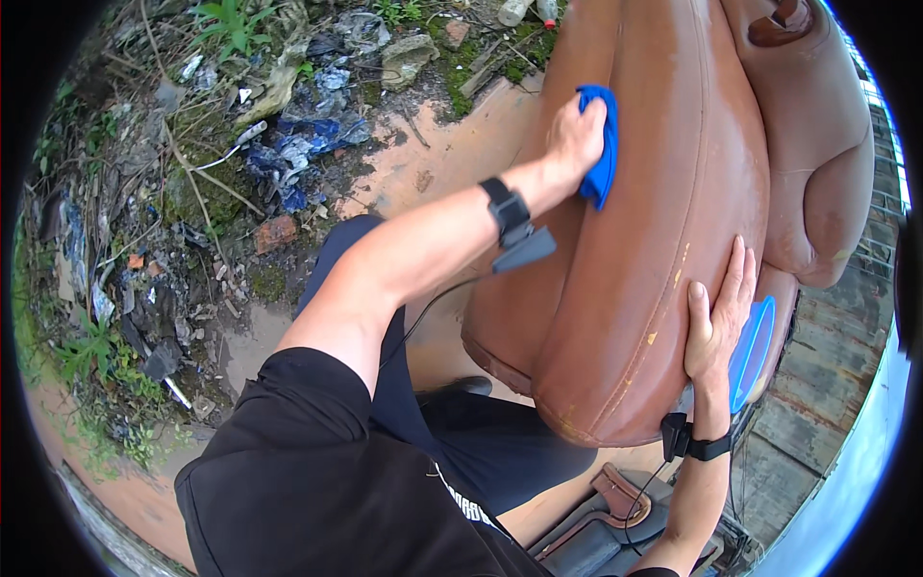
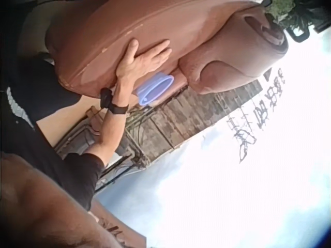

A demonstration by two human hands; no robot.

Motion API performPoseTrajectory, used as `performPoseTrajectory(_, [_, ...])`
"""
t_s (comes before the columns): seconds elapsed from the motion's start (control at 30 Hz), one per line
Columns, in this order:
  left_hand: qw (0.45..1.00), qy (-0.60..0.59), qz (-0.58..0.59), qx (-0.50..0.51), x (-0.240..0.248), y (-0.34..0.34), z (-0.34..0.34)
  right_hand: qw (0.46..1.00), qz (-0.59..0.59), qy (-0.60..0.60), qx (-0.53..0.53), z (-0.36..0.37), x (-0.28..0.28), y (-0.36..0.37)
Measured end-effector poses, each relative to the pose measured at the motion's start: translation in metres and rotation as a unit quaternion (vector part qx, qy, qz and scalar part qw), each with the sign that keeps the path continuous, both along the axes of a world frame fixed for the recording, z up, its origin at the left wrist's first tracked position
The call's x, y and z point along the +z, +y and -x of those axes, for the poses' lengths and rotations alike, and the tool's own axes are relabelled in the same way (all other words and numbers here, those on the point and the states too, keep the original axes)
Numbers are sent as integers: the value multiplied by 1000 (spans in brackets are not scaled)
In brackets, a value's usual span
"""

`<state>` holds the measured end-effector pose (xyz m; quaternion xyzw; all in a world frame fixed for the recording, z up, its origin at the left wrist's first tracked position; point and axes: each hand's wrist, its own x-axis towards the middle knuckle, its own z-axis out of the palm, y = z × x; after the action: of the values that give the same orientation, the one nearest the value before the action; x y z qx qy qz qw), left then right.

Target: The recorder is cleaning a brown leather sofa using a blue cloth and water from a bowl.

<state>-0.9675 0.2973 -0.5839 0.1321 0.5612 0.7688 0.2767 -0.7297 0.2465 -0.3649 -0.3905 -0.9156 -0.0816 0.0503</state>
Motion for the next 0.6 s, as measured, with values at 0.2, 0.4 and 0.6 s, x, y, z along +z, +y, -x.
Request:
performPoseTrajectory(0.2, [975, -158, -121, -99, -23, 119, 119, 1000, 11, 10, 22, 8, -6, 2])
performPoseTrajectory(0.4, [983, -83, -111, -124, 3, 82, 81, 1000, 14, -7, -13, 2, -2, 2])
performPoseTrajectory(0.6, [989, 51, 21, -136, -2, -42, -2, 1000, 2, -6, -10, 1, -1, 6])
